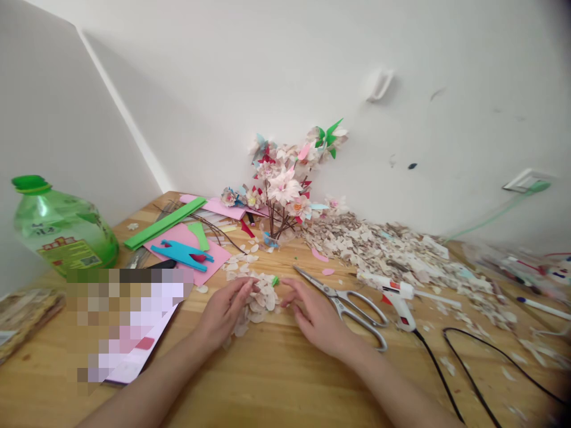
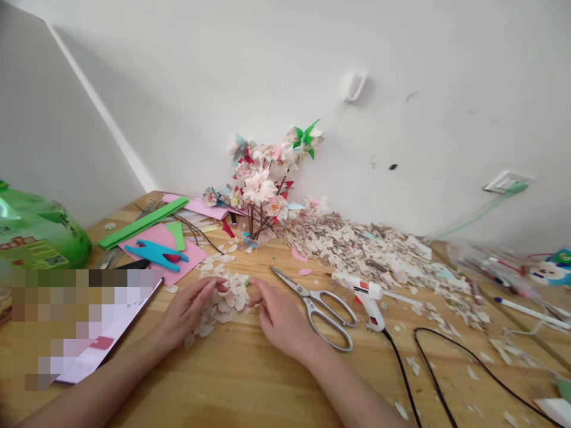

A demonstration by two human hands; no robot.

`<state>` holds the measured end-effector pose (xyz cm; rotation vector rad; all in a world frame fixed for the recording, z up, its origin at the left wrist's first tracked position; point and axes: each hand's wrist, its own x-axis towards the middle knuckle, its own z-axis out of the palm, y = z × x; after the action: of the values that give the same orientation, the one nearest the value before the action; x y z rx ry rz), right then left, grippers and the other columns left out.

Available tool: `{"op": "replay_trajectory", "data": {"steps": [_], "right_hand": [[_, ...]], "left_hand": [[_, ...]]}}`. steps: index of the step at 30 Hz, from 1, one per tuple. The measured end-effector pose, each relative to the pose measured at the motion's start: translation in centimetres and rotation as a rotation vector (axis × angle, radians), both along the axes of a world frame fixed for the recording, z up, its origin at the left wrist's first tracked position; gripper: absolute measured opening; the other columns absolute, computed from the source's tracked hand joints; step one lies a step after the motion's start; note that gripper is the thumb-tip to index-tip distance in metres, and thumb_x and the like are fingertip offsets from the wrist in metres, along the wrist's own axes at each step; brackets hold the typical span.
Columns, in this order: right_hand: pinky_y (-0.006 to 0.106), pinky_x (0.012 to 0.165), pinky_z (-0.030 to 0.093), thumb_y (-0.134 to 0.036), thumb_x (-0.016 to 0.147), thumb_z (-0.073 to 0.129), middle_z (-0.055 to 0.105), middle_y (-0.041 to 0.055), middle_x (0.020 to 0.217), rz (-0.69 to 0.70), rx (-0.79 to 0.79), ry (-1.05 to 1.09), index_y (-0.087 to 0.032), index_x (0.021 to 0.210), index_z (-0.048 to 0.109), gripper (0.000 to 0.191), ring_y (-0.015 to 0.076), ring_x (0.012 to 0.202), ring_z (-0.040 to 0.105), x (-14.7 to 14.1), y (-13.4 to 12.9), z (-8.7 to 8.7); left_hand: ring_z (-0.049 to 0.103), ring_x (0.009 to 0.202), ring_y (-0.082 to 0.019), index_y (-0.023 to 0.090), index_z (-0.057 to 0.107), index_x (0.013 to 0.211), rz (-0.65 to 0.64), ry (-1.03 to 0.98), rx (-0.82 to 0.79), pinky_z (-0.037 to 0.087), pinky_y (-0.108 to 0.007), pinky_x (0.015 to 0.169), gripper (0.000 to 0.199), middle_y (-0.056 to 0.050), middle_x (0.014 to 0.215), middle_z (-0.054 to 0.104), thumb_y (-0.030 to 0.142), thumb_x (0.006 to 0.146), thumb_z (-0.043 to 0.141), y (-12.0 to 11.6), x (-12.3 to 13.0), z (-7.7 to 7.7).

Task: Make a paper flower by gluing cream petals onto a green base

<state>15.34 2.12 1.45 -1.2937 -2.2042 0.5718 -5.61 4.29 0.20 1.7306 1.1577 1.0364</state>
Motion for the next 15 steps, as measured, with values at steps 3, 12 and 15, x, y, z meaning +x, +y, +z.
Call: {"op": "replay_trajectory", "data": {"steps": [3, 12, 15], "right_hand": [[0.034, 0.084, 0.042, -0.014, 0.077, 0.049, 0.061, 0.0029, 0.093, -0.089, -0.091, 0.229, -0.022, 0.108, 0.048, 0.032, 0.0177, 0.089, 0.056, 0.4, -0.5, -0.1], [0.024, 0.063, 0.044, -0.035, 0.068, 0.068, 0.062, 0.0022, 0.073, -0.228, -0.759, 1.133, -0.014, 0.072, 0.068, 0.021, 0.0111, 0.065, 0.053, -1.1, -1.7, -0.1], [0.022, 0.061, 0.044, -0.033, 0.065, 0.072, 0.064, 0.0040, 0.078, -0.244, -0.849, 1.204, -0.014, 0.073, 0.071, 0.021, 0.0100, 0.064, 0.054, -1.1, -2.0, -0.5]], "left_hand": [[0.059, 0.085, -0.018, 0.018, 0.060, 0.088, 0.047, -0.121, -0.073, 0.044, -0.030, 0.077, 0.031, -0.003, 0.085, 0.066, 0.040, 0.083, 0.040, 0.1, 0.0, 0.2], [0.055, 0.055, -0.013, 0.017, 0.057, 0.076, 0.014, -0.291, -0.282, 0.043, -0.025, 0.057, 0.022, 0.003, 0.058, 0.057, 0.039, 0.072, 0.056, -1.2, 1.5, 0.3], [0.050, 0.052, -0.012, 0.017, 0.059, 0.066, 0.025, -0.214, -0.227, 0.040, -0.025, 0.055, 0.026, 0.003, 0.051, 0.053, 0.040, 0.075, 0.052, -1.4, 2.0, 0.1]]}}
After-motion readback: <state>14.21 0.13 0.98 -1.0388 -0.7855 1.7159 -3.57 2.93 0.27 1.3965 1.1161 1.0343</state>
